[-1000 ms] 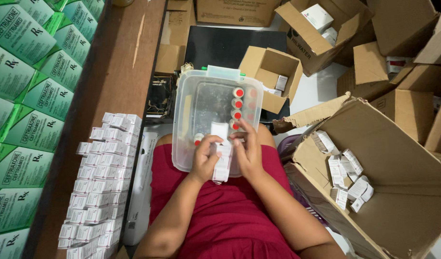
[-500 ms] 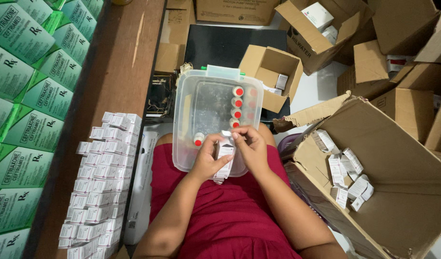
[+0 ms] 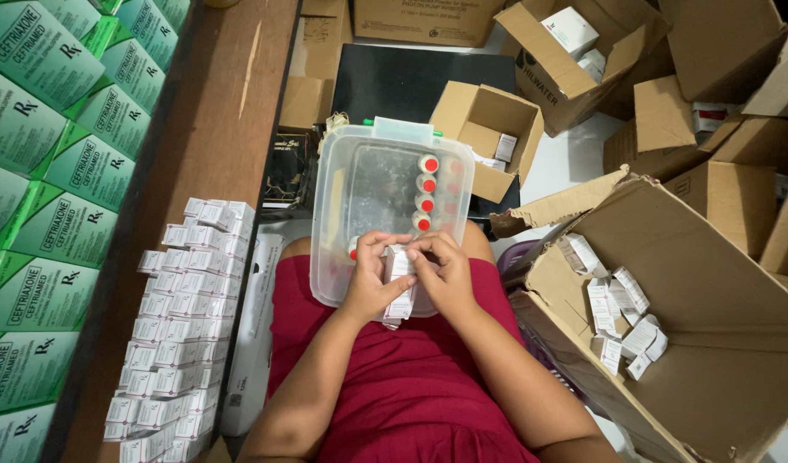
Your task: The person sits on the floor and repeatedly picks small white medicine boxes from a cardboard box, opens them, removes the bottles, and places the bottles into a clear plastic container. Empty boxes are discarded back into the cardboard box.
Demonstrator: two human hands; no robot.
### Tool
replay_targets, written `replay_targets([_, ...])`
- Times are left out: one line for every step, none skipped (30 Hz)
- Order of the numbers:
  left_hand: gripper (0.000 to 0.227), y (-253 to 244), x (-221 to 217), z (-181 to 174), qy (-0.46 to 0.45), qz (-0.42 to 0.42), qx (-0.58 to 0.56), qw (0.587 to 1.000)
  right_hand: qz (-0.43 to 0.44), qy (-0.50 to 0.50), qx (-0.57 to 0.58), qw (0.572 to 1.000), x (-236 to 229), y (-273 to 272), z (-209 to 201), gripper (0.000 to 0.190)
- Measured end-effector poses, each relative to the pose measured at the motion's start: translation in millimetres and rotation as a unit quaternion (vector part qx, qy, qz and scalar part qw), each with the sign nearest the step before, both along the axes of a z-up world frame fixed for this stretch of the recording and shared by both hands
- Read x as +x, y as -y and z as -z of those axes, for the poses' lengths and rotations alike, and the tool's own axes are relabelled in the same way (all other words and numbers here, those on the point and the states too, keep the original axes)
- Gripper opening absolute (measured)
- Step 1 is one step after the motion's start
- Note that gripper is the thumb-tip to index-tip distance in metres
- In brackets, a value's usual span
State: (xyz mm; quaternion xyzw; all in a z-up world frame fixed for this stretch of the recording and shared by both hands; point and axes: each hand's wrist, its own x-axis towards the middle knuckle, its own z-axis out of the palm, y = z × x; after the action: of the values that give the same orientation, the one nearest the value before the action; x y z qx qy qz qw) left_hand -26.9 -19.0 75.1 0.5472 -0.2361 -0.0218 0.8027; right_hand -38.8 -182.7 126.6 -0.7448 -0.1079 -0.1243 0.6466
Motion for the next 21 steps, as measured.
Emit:
replay_targets([0.078, 0, 0, 1, 0.008, -0.001, -0.001, 1.0, -0.003, 0.007, -0.015, 1.0, 0, 0, -2, 0.007])
replay_targets([0.073, -1, -1, 3, 0.008, -0.01, 0.007, 1.0, -0.006, 0.014, -0.03, 0.999, 0, 1, -4, 0.007])
replay_targets([0.069, -1, -1, 5, 0.007, -0.019, 0.015, 1.0, -0.009, 0.022, -0.045, 0.999, 1, 1, -6, 0.008])
replay_targets([0.065, -1, -1, 8, 0.006, -0.028, 0.023, 0.999, -0.014, 0.036, -0.074, 0.997, 0, 2, -8, 0.012])
replay_targets([0.059, 0, 0, 11, 0.014, -0.042, 0.037, 0.998, -0.018, 0.05, -0.102, 0.993, -1, 2, -11, 0.016])
replay_targets([0.053, 0, 2, 14, 0.021, -0.056, 0.051, 0.997, -0.023, 0.063, -0.13, 0.989, -3, 3, -14, 0.021])
replay_targets([0.047, -1, 3, 17, 0.028, -0.07, 0.066, 0.995, -0.023, 0.065, -0.158, 0.985, -4, 2, -17, 0.028])
replay_targets([0.044, -1, 7, 19, -0.023, -0.097, 0.039, 0.994, -0.023, 0.067, -0.185, 0.98, -6, 2, -21, 0.035])
replay_targets([0.042, -1, 12, 21, -0.074, -0.123, 0.013, 0.99, -0.023, 0.069, -0.213, 0.974, -8, 1, -25, 0.042])
replay_targets([0.041, -2, 19, 23, -0.123, -0.15, -0.014, 0.981, -0.035, 0.082, -0.223, 0.971, -9, 1, -29, 0.049])
replay_targets([0.034, -5, 24, 24, -0.208, -0.153, -0.047, 0.965, -0.047, 0.095, -0.233, 0.967, -11, 2, -34, 0.057])
replay_targets([0.029, -10, 30, 25, -0.289, -0.155, -0.08, 0.941, -0.061, 0.109, -0.243, 0.962, -12, 1, -38, 0.065])
replay_targets([0.025, -14, 33, 27, -0.368, -0.156, -0.113, 0.91, -0.082, 0.122, -0.253, 0.956, -13, 1, -42, 0.068])
replay_targets([0.024, -16, 34, 29, -0.374, -0.148, -0.113, 0.909, -0.101, 0.133, -0.264, 0.95, -14, 2, -44, 0.071])
replay_targets([0.023, -16, 36, 33, -0.379, -0.14, -0.114, 0.908, -0.121, 0.145, -0.274, 0.943, -16, 2, -46, 0.074])
replay_targets([0.023, -15, 37, 36, -0.384, -0.13, -0.114, 0.907, -0.113, 0.141, -0.299, 0.937, -16, -1, -46, 0.069])
replay_targets([0.024, -14, 36, 40, -0.364, -0.114, -0.101, 0.919, -0.105, 0.138, -0.325, 0.93, -17, -4, -45, 0.065])
replay_targets([0.024, -11, 33, 45, -0.345, -0.097, -0.087, 0.929, -0.096, 0.133, -0.35, 0.922, -18, -6, -43, 0.06])
replay_targets([0.025, -9, 32, 49, -0.326, -0.08, -0.073, 0.939, -0.085, 0.126, -0.348, 0.925, -18, -7, -40, 0.054])
replay_targets([0.024, -9, 31, 53, -0.317, -0.072, -0.065, 0.944, -0.074, 0.119, -0.345, 0.928, -17, -8, -37, 0.05])
replay_targets([0.023, -8, 31, 55, -0.308, -0.065, -0.056, 0.948, -0.064, 0.111, -0.343, 0.931, -16, -8, -34, 0.046])
